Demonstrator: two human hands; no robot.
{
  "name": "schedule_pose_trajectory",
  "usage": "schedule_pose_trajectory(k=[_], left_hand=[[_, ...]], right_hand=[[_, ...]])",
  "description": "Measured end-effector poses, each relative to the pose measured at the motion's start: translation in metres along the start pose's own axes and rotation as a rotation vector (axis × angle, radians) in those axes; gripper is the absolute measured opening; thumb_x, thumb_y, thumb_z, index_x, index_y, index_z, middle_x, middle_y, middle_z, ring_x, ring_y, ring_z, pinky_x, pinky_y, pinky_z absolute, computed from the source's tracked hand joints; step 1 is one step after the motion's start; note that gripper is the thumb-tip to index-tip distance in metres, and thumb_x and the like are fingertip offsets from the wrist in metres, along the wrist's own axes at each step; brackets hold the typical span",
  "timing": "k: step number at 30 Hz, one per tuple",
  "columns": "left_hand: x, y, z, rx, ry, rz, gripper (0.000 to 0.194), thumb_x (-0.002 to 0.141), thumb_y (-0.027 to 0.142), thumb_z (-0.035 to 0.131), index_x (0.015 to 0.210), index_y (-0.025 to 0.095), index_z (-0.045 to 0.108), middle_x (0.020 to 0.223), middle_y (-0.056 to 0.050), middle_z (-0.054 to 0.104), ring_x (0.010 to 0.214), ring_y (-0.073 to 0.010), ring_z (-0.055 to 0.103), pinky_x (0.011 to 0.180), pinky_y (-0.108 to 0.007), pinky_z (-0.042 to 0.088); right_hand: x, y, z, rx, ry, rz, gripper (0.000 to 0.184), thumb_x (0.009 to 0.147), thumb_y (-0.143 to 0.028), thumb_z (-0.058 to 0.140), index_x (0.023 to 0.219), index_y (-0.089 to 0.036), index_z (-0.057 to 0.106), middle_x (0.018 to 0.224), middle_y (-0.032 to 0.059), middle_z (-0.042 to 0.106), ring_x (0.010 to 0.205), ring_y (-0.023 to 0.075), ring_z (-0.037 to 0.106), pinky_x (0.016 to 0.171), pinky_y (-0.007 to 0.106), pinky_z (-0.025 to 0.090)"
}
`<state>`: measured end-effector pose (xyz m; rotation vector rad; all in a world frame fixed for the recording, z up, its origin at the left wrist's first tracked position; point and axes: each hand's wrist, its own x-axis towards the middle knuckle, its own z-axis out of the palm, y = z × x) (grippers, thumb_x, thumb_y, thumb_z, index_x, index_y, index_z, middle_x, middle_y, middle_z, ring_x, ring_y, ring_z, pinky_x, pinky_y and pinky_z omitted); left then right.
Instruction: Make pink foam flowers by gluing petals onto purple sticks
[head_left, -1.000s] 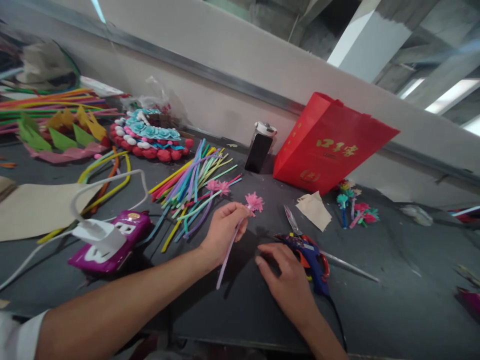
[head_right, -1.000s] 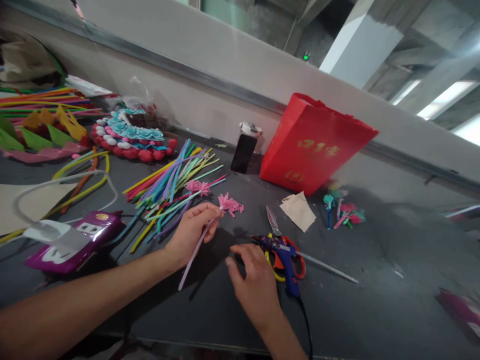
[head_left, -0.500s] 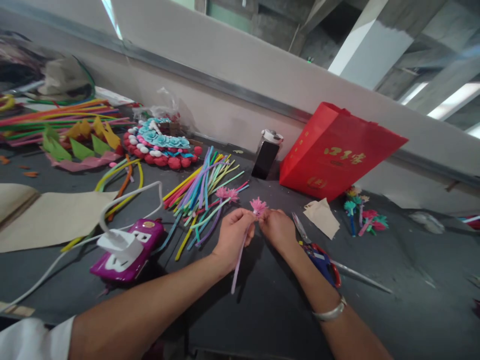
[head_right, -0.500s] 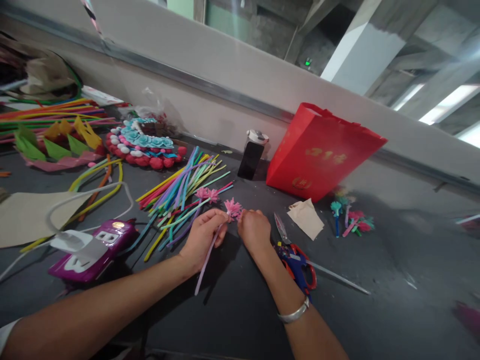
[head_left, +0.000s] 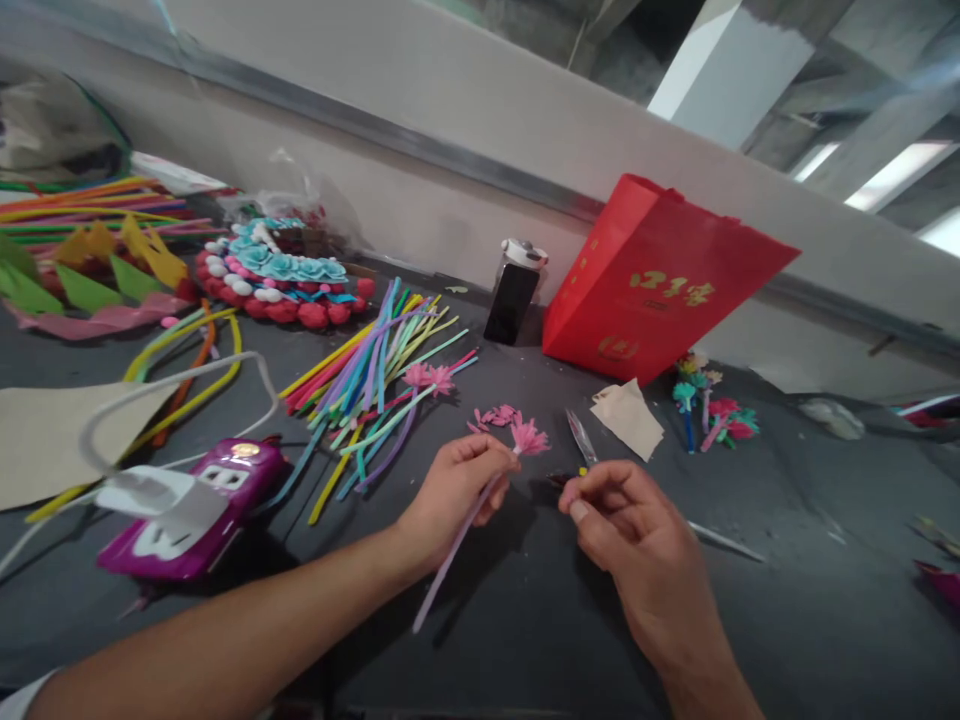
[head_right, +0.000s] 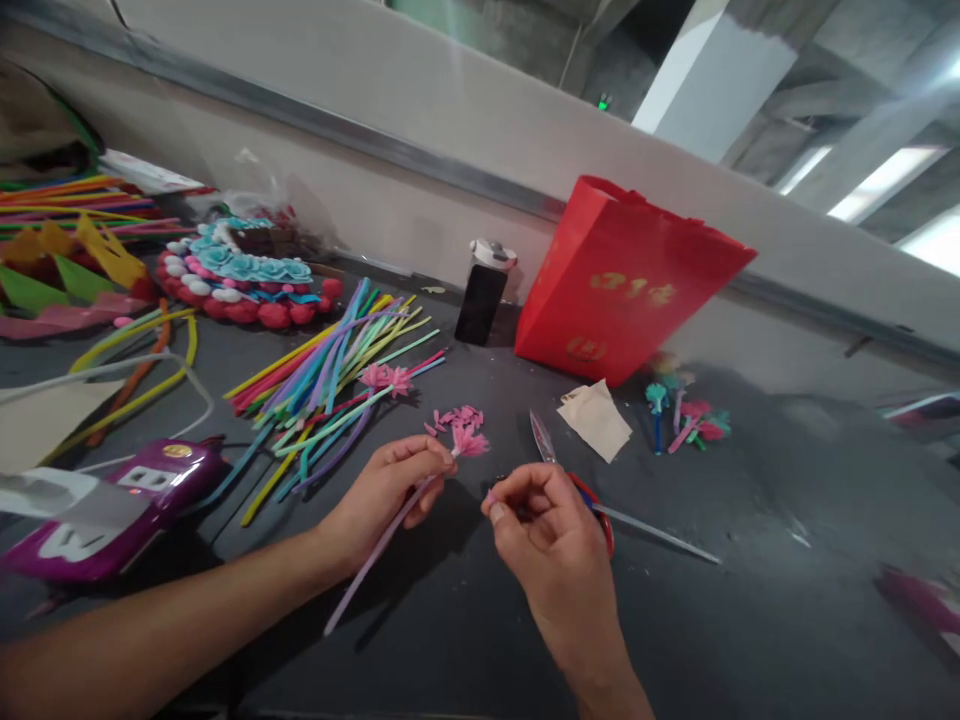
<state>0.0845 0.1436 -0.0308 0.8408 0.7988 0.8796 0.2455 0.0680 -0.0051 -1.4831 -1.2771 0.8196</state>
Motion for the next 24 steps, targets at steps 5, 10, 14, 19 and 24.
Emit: schedule_pose_trajectory(k=[5, 10, 14, 19, 24], left_hand=[[-0.003, -0.001, 0.003, 0.077, -0.060, -0.075, 0.013, 0.073, 0.028, 0.059, 0.067, 0.016, 0.058, 0.039, 0.006, 0.046, 0.032, -0.0055, 0.032, 0.033, -0.018, 0.024], [-0.003, -0.003, 0.004, 0.098, -0.089, -0.110, 0.013, 0.073, 0.028, 0.056, 0.067, 0.017, 0.059, 0.039, 0.006, 0.046, 0.031, -0.0056, 0.032, 0.033, -0.018, 0.023], [-0.003, -0.003, 0.003, 0.093, -0.096, -0.123, 0.013, 0.072, 0.028, 0.056, 0.066, 0.017, 0.059, 0.039, 0.006, 0.046, 0.031, -0.0056, 0.033, 0.033, -0.018, 0.024], [-0.002, -0.003, 0.004, 0.090, -0.117, -0.129, 0.012, 0.071, 0.027, 0.055, 0.065, 0.017, 0.058, 0.038, 0.006, 0.045, 0.030, -0.0058, 0.032, 0.032, -0.018, 0.022], [-0.003, -0.003, 0.004, 0.092, -0.140, -0.143, 0.011, 0.070, 0.026, 0.055, 0.066, 0.017, 0.059, 0.039, 0.006, 0.045, 0.031, -0.0056, 0.032, 0.032, -0.017, 0.022]], right_hand=[[0.000, 0.006, -0.007, 0.234, 0.000, 0.093, 0.029, 0.084, -0.032, 0.068, 0.111, -0.023, 0.066, 0.088, 0.0032, 0.066, 0.053, 0.0077, 0.047, 0.045, 0.021, 0.039], [-0.001, 0.012, -0.008, 0.193, 0.039, 0.102, 0.021, 0.082, -0.033, 0.071, 0.100, -0.022, 0.069, 0.085, 0.0031, 0.069, 0.054, 0.0087, 0.053, 0.047, 0.022, 0.041], [0.000, 0.013, -0.003, 0.032, 0.115, 0.027, 0.018, 0.081, -0.034, 0.071, 0.095, -0.022, 0.071, 0.087, 0.0032, 0.071, 0.056, 0.0095, 0.055, 0.051, 0.023, 0.046], [0.004, 0.009, 0.002, -0.127, 0.170, -0.192, 0.008, 0.082, -0.031, 0.070, 0.083, -0.024, 0.073, 0.095, 0.0032, 0.069, 0.089, 0.0170, 0.064, 0.075, 0.028, 0.053], [0.007, 0.014, 0.002, -0.263, 0.204, -0.243, 0.012, 0.083, -0.036, 0.069, 0.084, -0.025, 0.073, 0.107, 0.0047, 0.066, 0.091, 0.0187, 0.063, 0.080, 0.034, 0.052]])
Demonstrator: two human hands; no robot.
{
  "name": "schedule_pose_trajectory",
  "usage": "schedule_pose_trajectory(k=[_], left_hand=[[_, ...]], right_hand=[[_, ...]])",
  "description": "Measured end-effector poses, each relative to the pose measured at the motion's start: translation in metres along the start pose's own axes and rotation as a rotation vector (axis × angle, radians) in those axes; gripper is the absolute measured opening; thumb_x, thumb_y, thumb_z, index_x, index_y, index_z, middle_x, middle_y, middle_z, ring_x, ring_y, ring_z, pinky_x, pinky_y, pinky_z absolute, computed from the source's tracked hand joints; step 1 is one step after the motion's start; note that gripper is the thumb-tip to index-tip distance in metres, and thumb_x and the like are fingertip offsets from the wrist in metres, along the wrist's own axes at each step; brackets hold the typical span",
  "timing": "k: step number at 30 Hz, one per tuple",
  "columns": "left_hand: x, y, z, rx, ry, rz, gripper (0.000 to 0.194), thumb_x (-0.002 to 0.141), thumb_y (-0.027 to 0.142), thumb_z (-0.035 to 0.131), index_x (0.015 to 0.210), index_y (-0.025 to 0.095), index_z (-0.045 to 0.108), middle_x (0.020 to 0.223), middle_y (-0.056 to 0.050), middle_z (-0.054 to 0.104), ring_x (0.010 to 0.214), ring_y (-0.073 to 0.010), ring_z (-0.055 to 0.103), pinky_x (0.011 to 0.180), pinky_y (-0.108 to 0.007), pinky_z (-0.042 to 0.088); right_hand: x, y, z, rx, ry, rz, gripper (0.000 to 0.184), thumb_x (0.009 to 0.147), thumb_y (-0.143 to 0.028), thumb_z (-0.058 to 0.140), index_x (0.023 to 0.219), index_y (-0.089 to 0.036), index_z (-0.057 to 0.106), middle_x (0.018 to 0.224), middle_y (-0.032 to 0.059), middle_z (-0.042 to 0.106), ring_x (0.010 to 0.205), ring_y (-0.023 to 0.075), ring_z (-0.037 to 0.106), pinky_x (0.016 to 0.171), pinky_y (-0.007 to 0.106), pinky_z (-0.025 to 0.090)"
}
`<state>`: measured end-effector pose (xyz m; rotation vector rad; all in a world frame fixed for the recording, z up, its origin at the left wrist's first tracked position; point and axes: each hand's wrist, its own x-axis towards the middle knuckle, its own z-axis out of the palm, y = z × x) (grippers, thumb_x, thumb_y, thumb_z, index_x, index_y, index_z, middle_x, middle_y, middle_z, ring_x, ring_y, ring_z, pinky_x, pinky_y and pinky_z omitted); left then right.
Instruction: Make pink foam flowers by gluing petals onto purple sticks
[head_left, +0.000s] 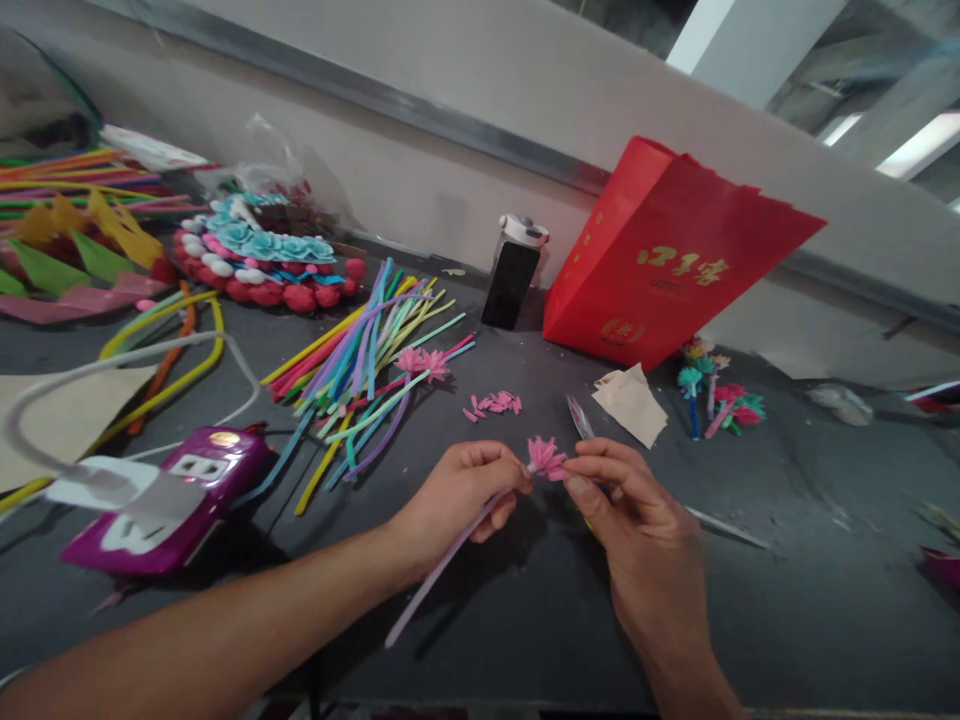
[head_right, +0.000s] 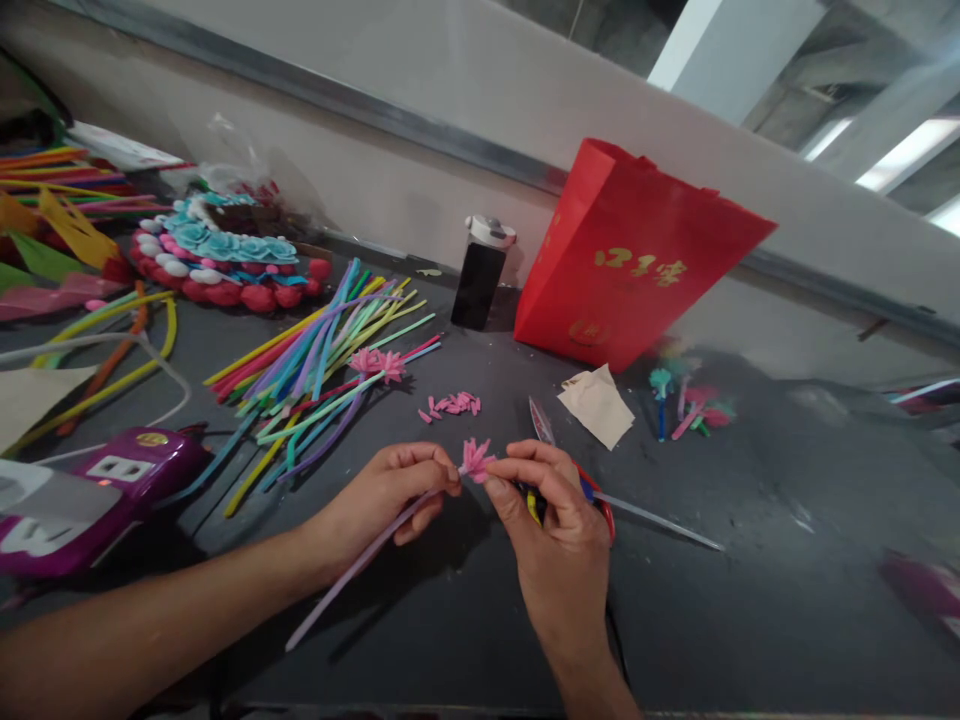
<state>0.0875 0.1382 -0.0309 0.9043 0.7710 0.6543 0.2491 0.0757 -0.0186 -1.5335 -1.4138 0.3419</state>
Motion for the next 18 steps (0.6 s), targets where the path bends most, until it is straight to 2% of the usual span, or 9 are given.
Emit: schedule_pose_trajectory(k=[6, 11, 18], left_hand=[[-0.0011, -0.0016, 0.0011, 0.023, -0.017, 0.000, 0.010, 0.071, 0.025, 0.055, 0.066, 0.018, 0.060, 0.039, 0.006, 0.044, 0.032, -0.0058, 0.032, 0.032, -0.017, 0.023], [-0.0009, -0.0034, 0.0013, 0.016, -0.038, 0.019, 0.011, 0.072, 0.027, 0.058, 0.065, 0.018, 0.059, 0.039, 0.007, 0.043, 0.033, -0.0055, 0.031, 0.032, -0.017, 0.024], [-0.0030, -0.0018, 0.0022, 0.010, -0.048, 0.019, 0.012, 0.072, 0.027, 0.059, 0.065, 0.018, 0.059, 0.039, 0.007, 0.044, 0.033, -0.0050, 0.031, 0.032, -0.017, 0.023]], right_hand=[[-0.0005, 0.0017, 0.0019, -0.083, 0.001, -0.052, 0.013, 0.085, -0.036, 0.066, 0.085, -0.026, 0.073, 0.108, 0.0045, 0.065, 0.092, 0.0197, 0.063, 0.082, 0.037, 0.051], [0.0002, -0.0006, 0.0043, -0.114, 0.023, -0.095, 0.012, 0.085, -0.035, 0.066, 0.083, -0.025, 0.072, 0.102, 0.0038, 0.067, 0.086, 0.0182, 0.063, 0.079, 0.035, 0.051], [-0.0028, 0.0032, 0.0070, -0.174, 0.038, -0.114, 0.012, 0.088, -0.035, 0.064, 0.086, -0.026, 0.071, 0.102, 0.0028, 0.066, 0.090, 0.0180, 0.063, 0.078, 0.033, 0.050]])
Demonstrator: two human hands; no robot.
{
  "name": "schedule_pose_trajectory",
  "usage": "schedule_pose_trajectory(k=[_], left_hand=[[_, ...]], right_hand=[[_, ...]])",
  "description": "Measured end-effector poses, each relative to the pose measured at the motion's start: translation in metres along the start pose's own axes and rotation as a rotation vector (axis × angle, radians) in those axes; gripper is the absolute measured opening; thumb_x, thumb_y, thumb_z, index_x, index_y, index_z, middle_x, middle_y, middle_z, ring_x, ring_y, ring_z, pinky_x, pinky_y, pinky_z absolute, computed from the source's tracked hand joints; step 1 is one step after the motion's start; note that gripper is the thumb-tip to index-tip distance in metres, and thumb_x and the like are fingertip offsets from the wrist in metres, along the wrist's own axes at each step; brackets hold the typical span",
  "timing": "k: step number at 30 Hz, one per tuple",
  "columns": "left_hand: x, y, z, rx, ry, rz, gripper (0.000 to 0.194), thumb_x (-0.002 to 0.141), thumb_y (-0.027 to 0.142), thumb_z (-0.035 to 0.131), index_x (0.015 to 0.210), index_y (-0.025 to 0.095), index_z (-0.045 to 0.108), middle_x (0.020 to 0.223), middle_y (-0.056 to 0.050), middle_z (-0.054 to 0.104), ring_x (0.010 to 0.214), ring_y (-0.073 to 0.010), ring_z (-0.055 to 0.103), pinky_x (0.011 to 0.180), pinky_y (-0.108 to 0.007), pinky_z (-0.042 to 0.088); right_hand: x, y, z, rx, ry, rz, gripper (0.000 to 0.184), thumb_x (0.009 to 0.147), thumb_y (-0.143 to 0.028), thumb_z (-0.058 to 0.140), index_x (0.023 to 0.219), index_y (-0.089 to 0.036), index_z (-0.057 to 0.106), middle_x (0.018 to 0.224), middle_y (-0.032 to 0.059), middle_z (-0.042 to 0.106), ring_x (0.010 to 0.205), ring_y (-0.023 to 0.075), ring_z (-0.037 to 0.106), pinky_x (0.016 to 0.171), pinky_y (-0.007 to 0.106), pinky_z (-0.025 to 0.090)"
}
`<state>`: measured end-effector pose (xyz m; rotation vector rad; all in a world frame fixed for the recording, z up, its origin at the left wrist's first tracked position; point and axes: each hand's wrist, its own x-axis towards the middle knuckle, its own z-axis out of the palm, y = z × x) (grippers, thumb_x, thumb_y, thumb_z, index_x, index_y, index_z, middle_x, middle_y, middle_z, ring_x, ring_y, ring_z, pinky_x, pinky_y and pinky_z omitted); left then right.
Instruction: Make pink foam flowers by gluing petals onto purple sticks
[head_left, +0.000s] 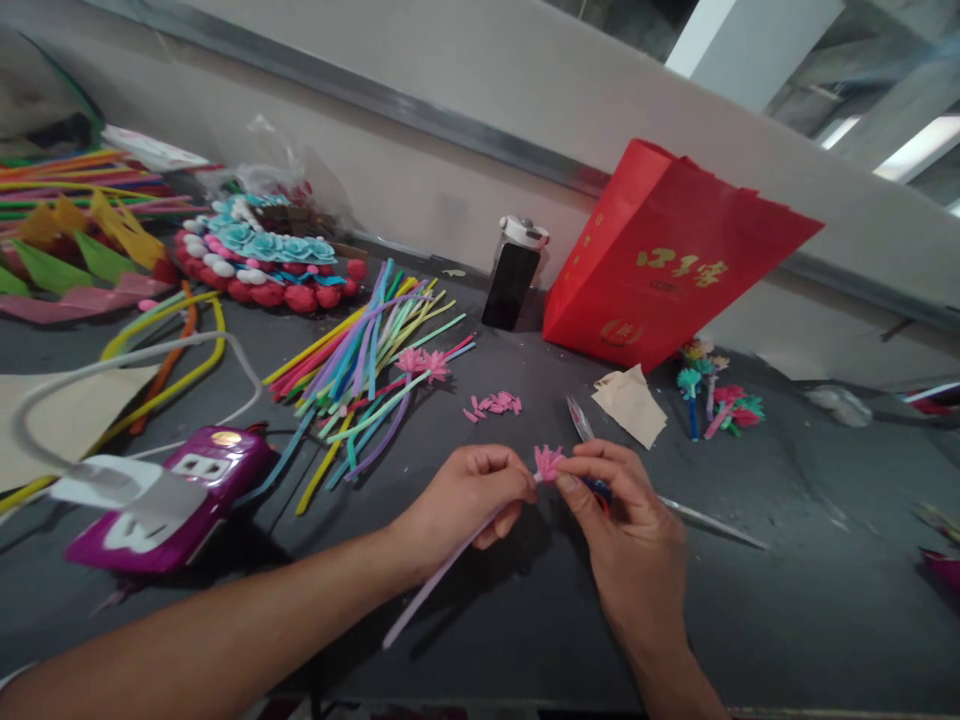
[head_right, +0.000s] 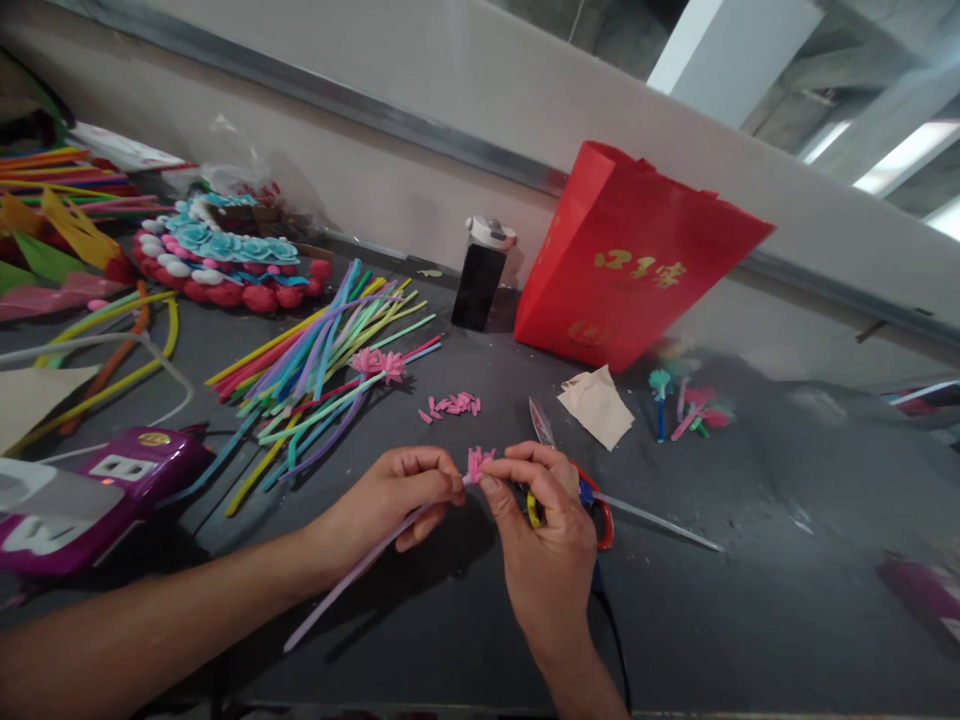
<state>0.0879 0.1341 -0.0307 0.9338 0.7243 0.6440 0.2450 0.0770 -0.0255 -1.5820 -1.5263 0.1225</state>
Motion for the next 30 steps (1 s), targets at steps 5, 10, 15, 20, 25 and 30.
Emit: schedule_pose_trajectory(k=[5, 10, 15, 20, 25, 30], left_hand=[[-0.001, 0.001, 0.000, -0.008, -0.017, -0.001, 0.012, 0.072, 0.027, 0.059, 0.065, 0.018, 0.059, 0.040, 0.007, 0.044, 0.033, -0.0049, 0.031, 0.033, -0.016, 0.024], [0.000, 0.000, 0.000, -0.014, -0.026, 0.004, 0.011, 0.071, 0.026, 0.059, 0.066, 0.017, 0.058, 0.040, 0.007, 0.044, 0.033, -0.0047, 0.031, 0.033, -0.016, 0.024], [0.000, -0.001, -0.001, -0.025, -0.056, 0.020, 0.010, 0.072, 0.026, 0.060, 0.067, 0.017, 0.058, 0.042, 0.007, 0.047, 0.032, -0.0043, 0.032, 0.033, -0.016, 0.025], [-0.001, -0.001, -0.001, -0.032, -0.074, 0.028, 0.010, 0.072, 0.025, 0.061, 0.067, 0.016, 0.059, 0.044, 0.006, 0.047, 0.034, -0.0043, 0.034, 0.033, -0.016, 0.027], [-0.001, 0.001, 0.000, -0.036, -0.076, 0.025, 0.012, 0.073, 0.026, 0.063, 0.067, 0.016, 0.059, 0.040, 0.007, 0.045, 0.032, -0.0045, 0.032, 0.033, -0.016, 0.024], [0.000, 0.002, -0.002, -0.029, -0.095, 0.024, 0.012, 0.076, 0.025, 0.062, 0.069, 0.016, 0.060, 0.040, 0.006, 0.047, 0.033, -0.0042, 0.033, 0.034, -0.016, 0.024]], right_hand=[[-0.002, 0.000, 0.003, -0.031, 0.043, -0.012, 0.011, 0.087, -0.034, 0.065, 0.085, -0.025, 0.070, 0.099, 0.0022, 0.066, 0.086, 0.0170, 0.063, 0.076, 0.031, 0.049], [-0.003, 0.000, 0.005, -0.023, 0.058, 0.005, 0.014, 0.087, -0.036, 0.065, 0.084, -0.024, 0.070, 0.096, 0.0021, 0.065, 0.085, 0.0169, 0.062, 0.076, 0.030, 0.047], [-0.006, 0.000, 0.006, -0.002, 0.074, 0.028, 0.016, 0.087, -0.038, 0.065, 0.084, -0.024, 0.070, 0.095, 0.0014, 0.065, 0.086, 0.0168, 0.062, 0.076, 0.029, 0.046], [-0.006, 0.000, 0.009, 0.029, 0.076, 0.034, 0.015, 0.087, -0.037, 0.065, 0.084, -0.023, 0.070, 0.093, 0.0012, 0.065, 0.088, 0.0175, 0.061, 0.076, 0.030, 0.045], [-0.005, -0.003, 0.010, 0.056, 0.081, 0.033, 0.013, 0.087, -0.035, 0.064, 0.083, -0.023, 0.069, 0.092, 0.0015, 0.065, 0.090, 0.0183, 0.061, 0.079, 0.031, 0.044], [-0.006, -0.003, 0.013, 0.130, 0.091, 0.048, 0.012, 0.088, -0.032, 0.064, 0.083, -0.023, 0.068, 0.092, 0.0022, 0.063, 0.092, 0.0183, 0.060, 0.082, 0.032, 0.044]])
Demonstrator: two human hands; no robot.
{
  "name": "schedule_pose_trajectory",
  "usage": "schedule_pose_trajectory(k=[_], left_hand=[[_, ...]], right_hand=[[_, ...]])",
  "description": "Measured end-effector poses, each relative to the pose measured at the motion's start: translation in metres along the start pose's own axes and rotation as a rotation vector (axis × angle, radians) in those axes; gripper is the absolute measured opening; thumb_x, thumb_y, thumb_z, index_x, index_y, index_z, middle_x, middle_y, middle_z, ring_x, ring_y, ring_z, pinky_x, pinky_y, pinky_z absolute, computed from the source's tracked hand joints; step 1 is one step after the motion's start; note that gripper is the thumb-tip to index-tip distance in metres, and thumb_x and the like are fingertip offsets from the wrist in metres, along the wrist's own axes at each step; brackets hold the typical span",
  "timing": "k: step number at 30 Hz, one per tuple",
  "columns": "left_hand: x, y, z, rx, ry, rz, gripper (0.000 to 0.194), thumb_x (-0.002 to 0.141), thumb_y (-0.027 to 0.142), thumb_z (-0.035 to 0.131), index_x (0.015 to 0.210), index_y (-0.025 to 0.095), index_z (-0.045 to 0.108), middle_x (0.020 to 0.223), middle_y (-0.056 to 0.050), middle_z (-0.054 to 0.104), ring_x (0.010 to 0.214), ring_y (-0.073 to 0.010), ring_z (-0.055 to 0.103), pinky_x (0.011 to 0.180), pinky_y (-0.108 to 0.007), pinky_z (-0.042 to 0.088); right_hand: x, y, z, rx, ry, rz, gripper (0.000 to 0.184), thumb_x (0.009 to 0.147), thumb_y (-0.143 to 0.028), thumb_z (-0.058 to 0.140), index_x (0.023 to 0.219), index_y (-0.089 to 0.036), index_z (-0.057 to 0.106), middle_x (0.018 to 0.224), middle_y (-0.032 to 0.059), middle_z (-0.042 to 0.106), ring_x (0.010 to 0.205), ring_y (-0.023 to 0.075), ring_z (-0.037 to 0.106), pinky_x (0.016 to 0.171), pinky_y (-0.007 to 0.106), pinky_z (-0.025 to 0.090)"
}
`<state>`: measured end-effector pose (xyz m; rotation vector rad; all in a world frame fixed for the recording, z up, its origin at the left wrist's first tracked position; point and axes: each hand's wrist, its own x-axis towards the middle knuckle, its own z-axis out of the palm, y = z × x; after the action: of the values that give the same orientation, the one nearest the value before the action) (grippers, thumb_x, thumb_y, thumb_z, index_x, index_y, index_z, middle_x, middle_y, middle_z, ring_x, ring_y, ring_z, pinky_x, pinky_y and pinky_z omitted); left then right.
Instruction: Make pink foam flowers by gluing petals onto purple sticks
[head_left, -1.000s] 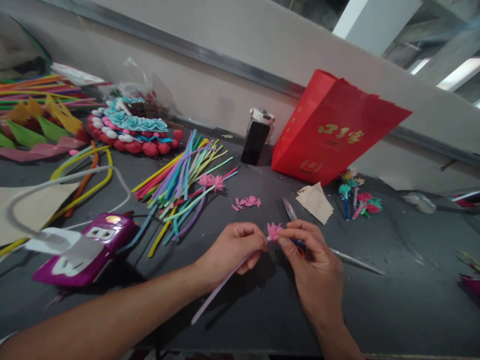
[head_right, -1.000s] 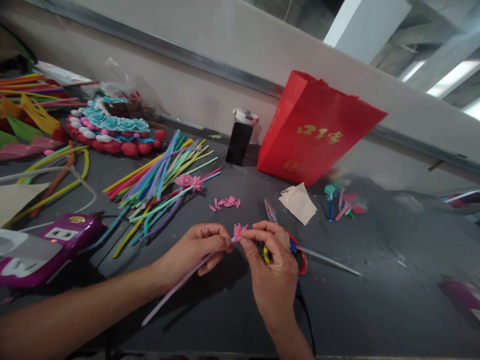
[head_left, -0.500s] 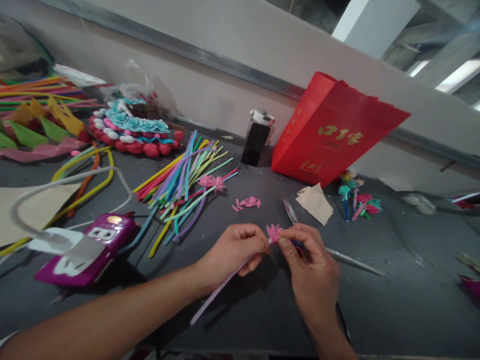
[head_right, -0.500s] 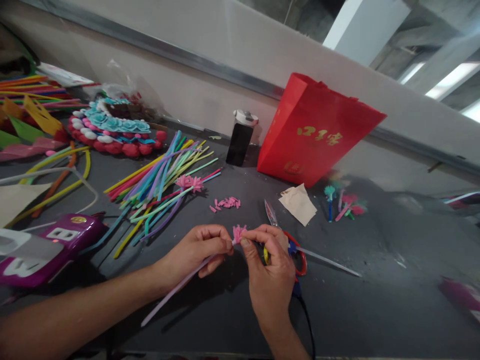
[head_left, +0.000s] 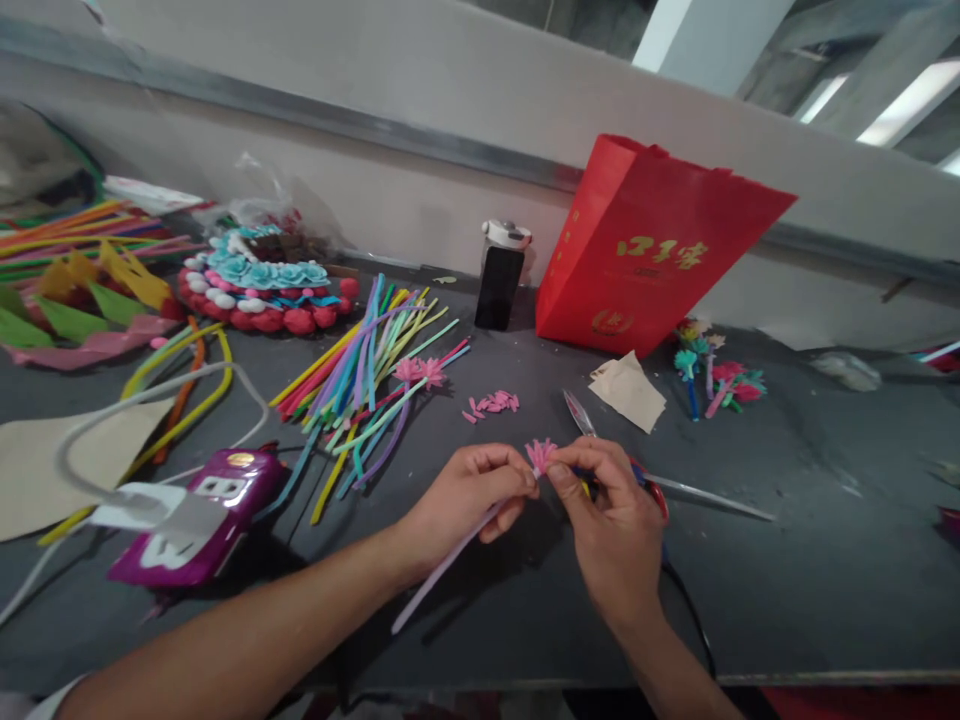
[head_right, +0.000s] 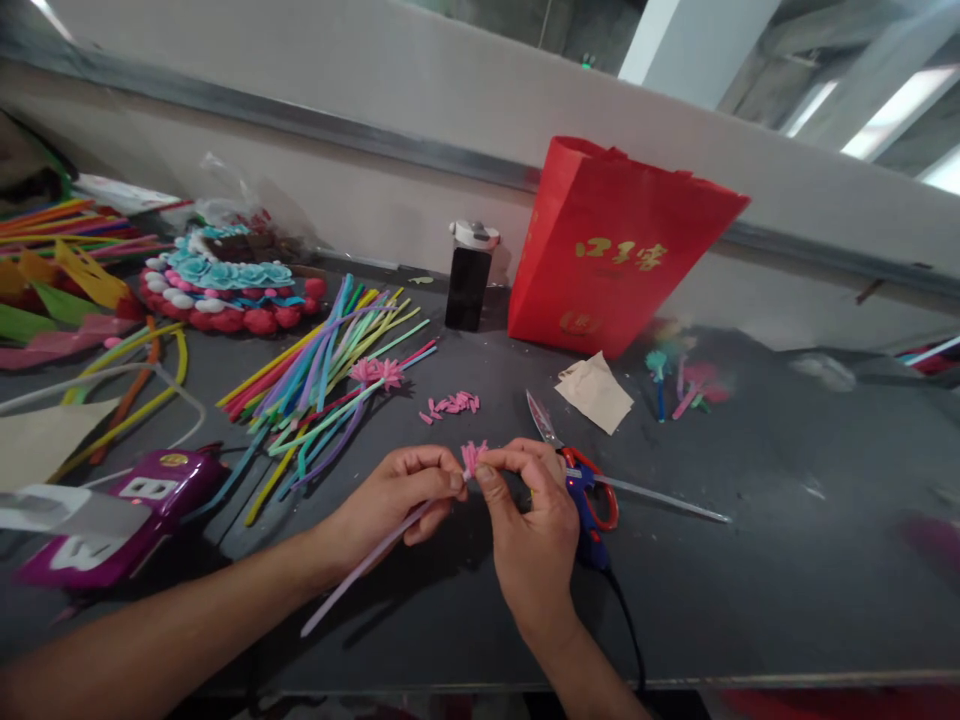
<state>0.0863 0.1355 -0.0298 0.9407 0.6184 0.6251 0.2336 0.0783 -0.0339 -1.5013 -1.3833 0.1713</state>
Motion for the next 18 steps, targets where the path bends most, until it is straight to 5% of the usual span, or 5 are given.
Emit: schedule_pose_trajectory(k=[11, 18], left_hand=[[0.001, 0.001, 0.002, 0.007, 0.030, -0.014, 0.013, 0.078, 0.025, 0.062, 0.070, 0.015, 0.062, 0.038, 0.005, 0.047, 0.031, -0.0038, 0.032, 0.036, -0.016, 0.023], [0.001, 0.001, 0.001, -0.043, 0.022, -0.048, 0.013, 0.079, 0.025, 0.060, 0.072, 0.015, 0.062, 0.038, 0.005, 0.046, 0.029, -0.0047, 0.033, 0.034, -0.017, 0.024]], right_hand=[[0.004, -0.004, -0.002, 0.111, -0.014, 0.050, 0.012, 0.090, -0.033, 0.062, 0.089, -0.024, 0.071, 0.095, 0.0022, 0.068, 0.097, 0.0186, 0.061, 0.088, 0.033, 0.046], [0.008, -0.006, -0.018, 0.164, 0.034, 0.086, 0.014, 0.091, -0.032, 0.060, 0.098, -0.025, 0.070, 0.098, 0.0007, 0.070, 0.085, 0.0148, 0.064, 0.077, 0.027, 0.050]])
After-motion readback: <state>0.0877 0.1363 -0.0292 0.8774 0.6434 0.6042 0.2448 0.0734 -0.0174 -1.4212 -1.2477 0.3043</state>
